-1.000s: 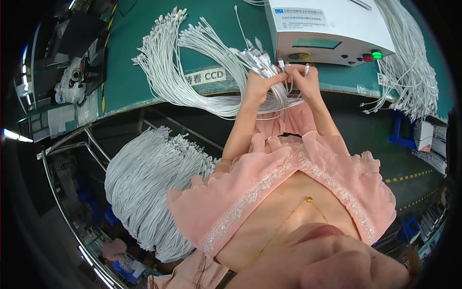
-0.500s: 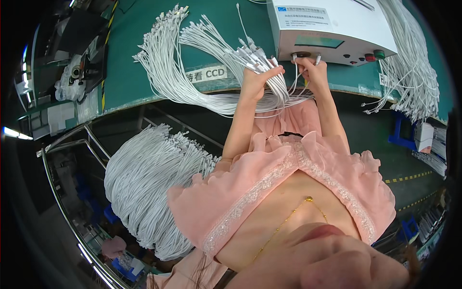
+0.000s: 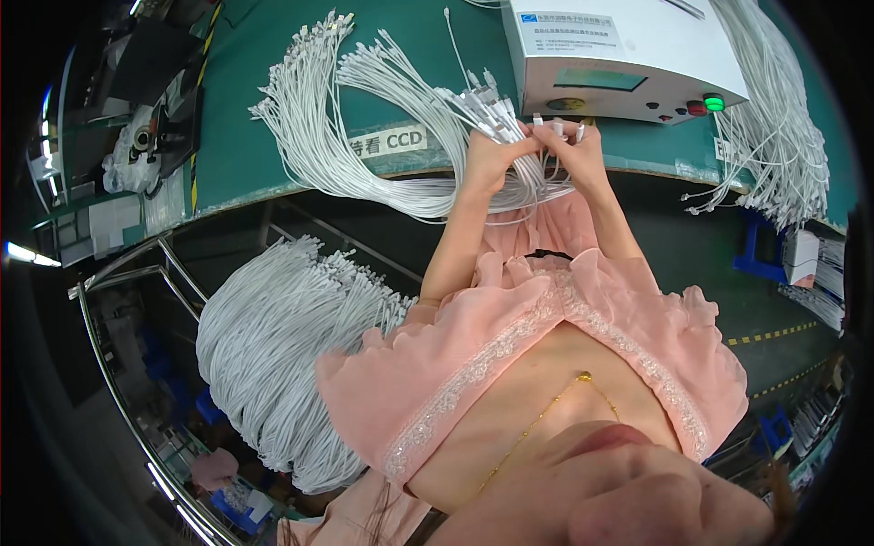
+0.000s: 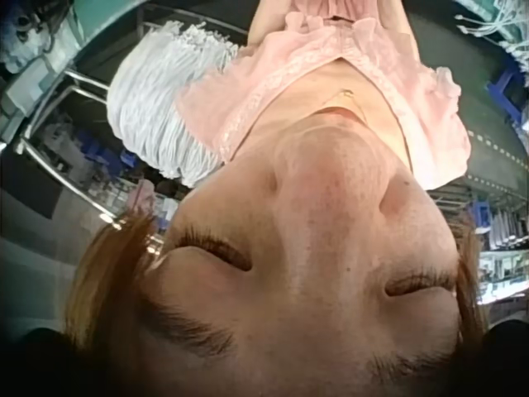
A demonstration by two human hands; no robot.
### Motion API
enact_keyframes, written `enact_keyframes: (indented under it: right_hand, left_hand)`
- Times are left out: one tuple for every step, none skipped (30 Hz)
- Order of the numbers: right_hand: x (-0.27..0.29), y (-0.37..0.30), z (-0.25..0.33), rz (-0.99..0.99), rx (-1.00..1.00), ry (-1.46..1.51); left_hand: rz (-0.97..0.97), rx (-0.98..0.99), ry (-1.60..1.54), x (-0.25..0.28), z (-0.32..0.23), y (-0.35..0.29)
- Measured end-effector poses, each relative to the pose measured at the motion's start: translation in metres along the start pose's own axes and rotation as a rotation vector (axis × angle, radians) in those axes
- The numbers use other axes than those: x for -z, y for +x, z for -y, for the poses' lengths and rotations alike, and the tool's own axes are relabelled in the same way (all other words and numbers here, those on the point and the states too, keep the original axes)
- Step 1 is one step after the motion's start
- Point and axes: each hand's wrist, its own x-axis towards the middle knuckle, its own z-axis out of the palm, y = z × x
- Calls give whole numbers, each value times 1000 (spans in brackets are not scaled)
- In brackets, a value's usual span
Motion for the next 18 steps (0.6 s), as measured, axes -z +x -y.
enact_keyframes:
  right_hand:
    - [1, 2, -3, 3, 24, 54]
    - [3, 4, -7, 8, 49, 107]
    - [4, 8, -15, -39, 33, 178]
    - [9, 11, -15, -39, 33, 178]
    - [15, 14, -15, -56, -77, 255]
    - [20, 16, -15, -72, -186, 332]
    - [20, 17, -16, -97, -186, 348]
    - [19, 19, -15, -93, -184, 347]
    - [18, 21, -13, -96, -153, 337]
    - [16, 21, -9, -105, -124, 329]
    - [14, 22, -3, -108, -119, 328]
    - [14, 23, -4, -109, -120, 327]
    - [14, 25, -5, -118, -120, 321]
    - [14, 27, -5, -126, -120, 315]
    - [14, 27, -4, -124, -120, 317]
    - [14, 26, -3, -122, -120, 316]
    - [14, 26, -3, -120, -121, 306]
    - [14, 26, -2, -118, -122, 295]
  left_hand:
    - [13, -9, 10, -2, -1, 0]
    - [25, -18, 21, -4, -2, 0]
    - [11, -10, -38, -5, -3, -1]
    - [10, -9, -38, -8, -8, -2]
    - [2, 43, -126, -11, -15, -4]
    - [-6, 94, -214, -11, -20, -5]
    - [14, 69, -189, -7, -16, -3]
    - [12, 65, -190, -2, -13, -1]
    - [11, 29, -195, 2, -11, 1]
    - [12, 0, -200, 3, -11, 1]
    - [7, -10, -195, 3, -11, 1]
    - [7, -8, -196, 3, -11, 0]
    - [-8, 22, -200, 3, -12, 0]
    - [-23, 53, -204, 2, -14, -1]
    - [-24, 51, -203, 0, -16, -1]
    - [-69, 10, -221, -5, -19, -2]
    - [-115, -31, -238, -9, -21, -3]
    - [-116, -32, -239, -11, -22, -3]
